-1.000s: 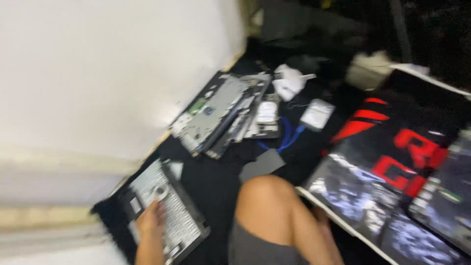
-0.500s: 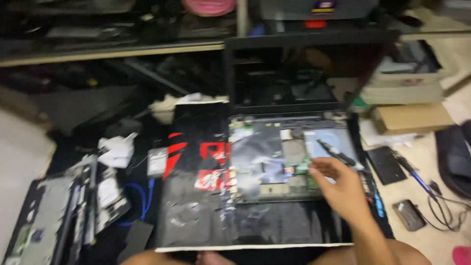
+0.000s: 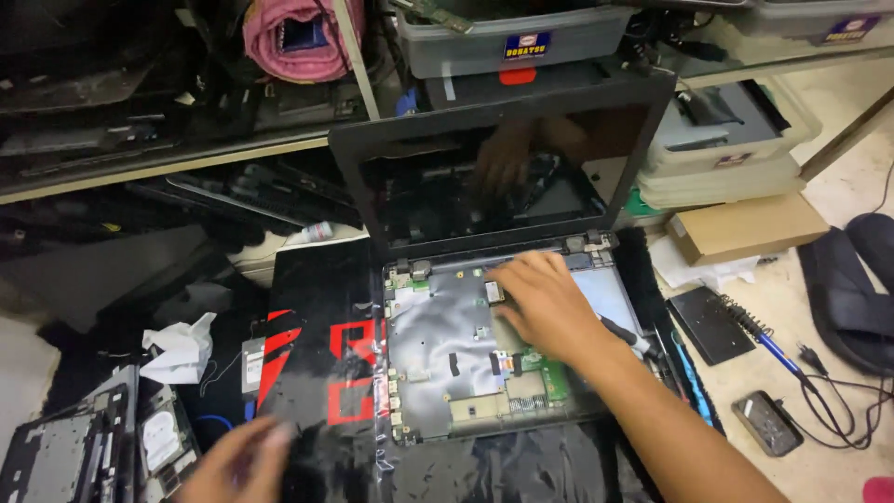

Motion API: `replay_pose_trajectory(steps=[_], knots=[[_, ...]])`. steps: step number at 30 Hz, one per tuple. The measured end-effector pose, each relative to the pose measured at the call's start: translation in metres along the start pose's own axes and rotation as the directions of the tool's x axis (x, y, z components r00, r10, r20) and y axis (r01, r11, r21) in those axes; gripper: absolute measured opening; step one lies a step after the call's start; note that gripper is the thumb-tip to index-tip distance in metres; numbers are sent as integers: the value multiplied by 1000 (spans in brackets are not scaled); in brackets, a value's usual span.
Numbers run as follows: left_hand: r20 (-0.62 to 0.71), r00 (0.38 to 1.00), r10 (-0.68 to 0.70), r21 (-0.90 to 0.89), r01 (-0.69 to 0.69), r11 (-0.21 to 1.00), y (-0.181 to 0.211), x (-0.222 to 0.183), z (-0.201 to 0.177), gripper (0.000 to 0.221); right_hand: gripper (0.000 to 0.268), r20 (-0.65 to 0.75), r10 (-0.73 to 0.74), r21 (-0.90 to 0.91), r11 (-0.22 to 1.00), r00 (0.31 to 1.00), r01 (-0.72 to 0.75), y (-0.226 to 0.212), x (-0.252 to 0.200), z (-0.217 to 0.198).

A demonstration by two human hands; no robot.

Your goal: Disassembling a laptop by disconnecting internal cables and removing the motherboard.

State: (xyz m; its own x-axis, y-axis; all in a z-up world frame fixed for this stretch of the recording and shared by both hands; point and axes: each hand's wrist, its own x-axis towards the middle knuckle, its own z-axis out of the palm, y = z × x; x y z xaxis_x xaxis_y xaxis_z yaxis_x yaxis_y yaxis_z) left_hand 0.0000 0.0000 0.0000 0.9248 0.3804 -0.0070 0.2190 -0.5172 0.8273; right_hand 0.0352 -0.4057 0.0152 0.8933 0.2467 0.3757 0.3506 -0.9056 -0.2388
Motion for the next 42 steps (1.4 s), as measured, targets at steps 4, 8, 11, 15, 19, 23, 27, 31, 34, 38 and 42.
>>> replay_pose_trajectory(steps=[4,8,11,15,19,23,27,31,34,38,42], knots=[[336,930,150,238,-238,942,46,8,37,30,51,84,18,-50,999,996,-14,3,17,2],[502,805,316,282,-498,820,59,0,63,38,48,197,84,-28,996,977,-80,7,20,-1],[553,788,269,302,-491,817,69,-6,70,39,47,258,109,-10,994,960,-111,10,23,-5],[567,757,325,279,-548,788,62,-7,74,37,43,337,167,-10,985,927,-174,11,28,-10],[549,764,339,279,-550,787,59,-10,74,36,41,379,234,-2,968,895,-252,5,33,-17],[541,749,383,246,-576,780,62,-11,72,37,53,362,225,-41,973,905,-225,0,31,-26],[443,751,489,135,-596,792,62,-18,75,36,54,226,90,-12,996,970,-89,2,17,-25],[446,830,335,38,-391,919,92,-34,71,39,53,137,-24,141,990,990,5,-28,4,-38],[569,802,183,-7,-218,976,109,-41,73,39,47,197,87,194,973,976,-126,-29,-5,-35],[629,758,171,56,-263,963,106,-48,74,39,45,207,259,110,952,943,-285,-14,-14,-30],[601,774,201,26,-270,963,103,-46,72,36,37,67,256,14,966,964,-257,6,-12,-6]])
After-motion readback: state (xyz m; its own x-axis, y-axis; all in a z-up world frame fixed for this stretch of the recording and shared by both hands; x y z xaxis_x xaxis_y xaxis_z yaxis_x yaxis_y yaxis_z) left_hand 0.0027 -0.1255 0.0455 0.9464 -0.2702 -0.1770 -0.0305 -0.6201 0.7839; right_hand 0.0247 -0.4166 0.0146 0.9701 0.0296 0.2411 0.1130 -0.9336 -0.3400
